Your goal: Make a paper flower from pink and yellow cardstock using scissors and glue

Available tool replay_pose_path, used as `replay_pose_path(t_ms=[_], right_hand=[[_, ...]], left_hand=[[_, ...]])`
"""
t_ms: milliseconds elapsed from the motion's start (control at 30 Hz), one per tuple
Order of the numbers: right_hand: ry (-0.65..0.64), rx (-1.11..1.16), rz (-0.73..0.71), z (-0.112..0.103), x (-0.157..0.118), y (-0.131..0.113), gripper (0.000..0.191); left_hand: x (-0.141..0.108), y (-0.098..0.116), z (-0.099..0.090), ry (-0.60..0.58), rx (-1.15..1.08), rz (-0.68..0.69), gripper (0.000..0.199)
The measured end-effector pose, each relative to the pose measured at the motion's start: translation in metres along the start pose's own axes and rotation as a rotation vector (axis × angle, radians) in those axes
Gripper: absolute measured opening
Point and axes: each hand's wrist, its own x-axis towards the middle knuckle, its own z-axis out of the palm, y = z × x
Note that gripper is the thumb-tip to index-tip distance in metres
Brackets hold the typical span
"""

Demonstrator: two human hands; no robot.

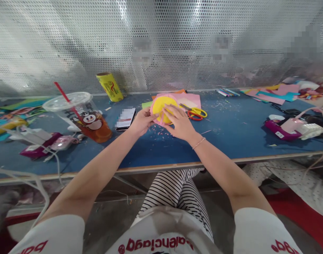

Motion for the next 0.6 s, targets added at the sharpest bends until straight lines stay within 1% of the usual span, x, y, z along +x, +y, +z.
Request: replay_pose_path(t_ms=[33,100,267,367,500,600], right_hand=[[-0.039,-0.015,-0.020,0.002,0.001,-0.002,0.063],[-0.071,-0.033,-0.047,0.005,0.002,-0.005,0.060],[-0.052,0.046,-0.064,0.010,0.002,-0.001,0.035],[-0.032,0.116,-0.062,0.012,0.001,0.004,0.026],[0.005,0.195,-0.018,0.012,-0.002,0.003,0.022],[0.034,0.266,0.066,0.009,-0.001,0.001,0.021]], left_hand=[[-0.001,0.001,0.002,-0.005,-0.015,-0.008,0.037],[-0.003,0.002,0.004,-0.001,-0.057,-0.033,0.036],[-0.002,0.004,0.002,0.046,-0.162,-0.079,0.029],[0.000,0.003,0.001,0.089,-0.189,-0.098,0.025],[0.002,0.001,0.001,0.155,-0.173,-0.141,0.018],[0.005,0.001,-0.003,0.210,-0.164,-0.157,0.016]])
